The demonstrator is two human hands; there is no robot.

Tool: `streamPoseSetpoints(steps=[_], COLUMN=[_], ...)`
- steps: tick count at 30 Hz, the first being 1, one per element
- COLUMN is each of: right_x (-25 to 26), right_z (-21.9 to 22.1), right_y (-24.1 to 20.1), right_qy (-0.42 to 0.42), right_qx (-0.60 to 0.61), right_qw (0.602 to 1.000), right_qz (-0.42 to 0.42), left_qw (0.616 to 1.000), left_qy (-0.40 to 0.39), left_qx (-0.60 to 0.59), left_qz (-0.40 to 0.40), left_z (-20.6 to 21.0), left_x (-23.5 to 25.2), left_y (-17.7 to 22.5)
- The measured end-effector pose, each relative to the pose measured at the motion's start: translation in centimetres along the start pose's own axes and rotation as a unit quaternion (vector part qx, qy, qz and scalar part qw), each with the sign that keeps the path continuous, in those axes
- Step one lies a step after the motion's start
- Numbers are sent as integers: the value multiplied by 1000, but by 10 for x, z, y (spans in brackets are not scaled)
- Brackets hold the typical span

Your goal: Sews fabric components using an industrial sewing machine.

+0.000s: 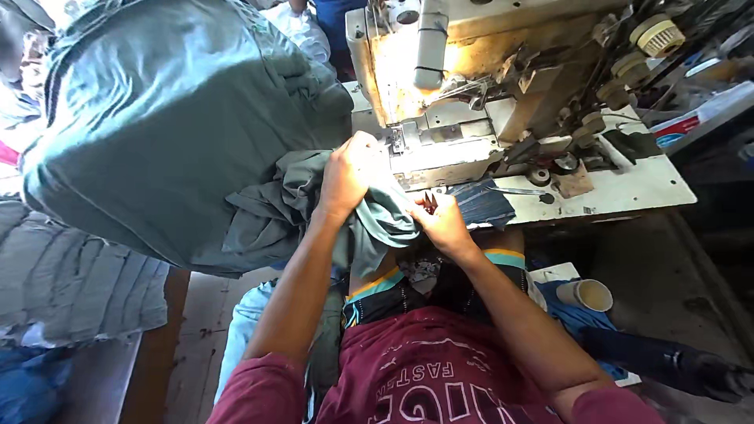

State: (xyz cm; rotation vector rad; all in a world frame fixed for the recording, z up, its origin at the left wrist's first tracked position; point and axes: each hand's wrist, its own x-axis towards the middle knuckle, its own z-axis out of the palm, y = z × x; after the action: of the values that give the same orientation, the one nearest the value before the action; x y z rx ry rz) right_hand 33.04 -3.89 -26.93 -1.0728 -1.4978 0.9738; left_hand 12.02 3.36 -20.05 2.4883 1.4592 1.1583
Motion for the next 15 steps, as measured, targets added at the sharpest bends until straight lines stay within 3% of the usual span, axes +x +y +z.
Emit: streamPoseSetpoints(steps=[4,15], right_x=[5,22], right_z=[-1,-8], right_y=[1,-2], right_qy=[7,43], right_qx=[49,169], right_qw=[999,984], right_qz=[-3,42], left_qw=[999,991], left_qy=[-29,-83], left_qx=[37,25], left_qz=[25,-97], left_z=[10,29], left_x=[15,64], left_y=[-21,-29])
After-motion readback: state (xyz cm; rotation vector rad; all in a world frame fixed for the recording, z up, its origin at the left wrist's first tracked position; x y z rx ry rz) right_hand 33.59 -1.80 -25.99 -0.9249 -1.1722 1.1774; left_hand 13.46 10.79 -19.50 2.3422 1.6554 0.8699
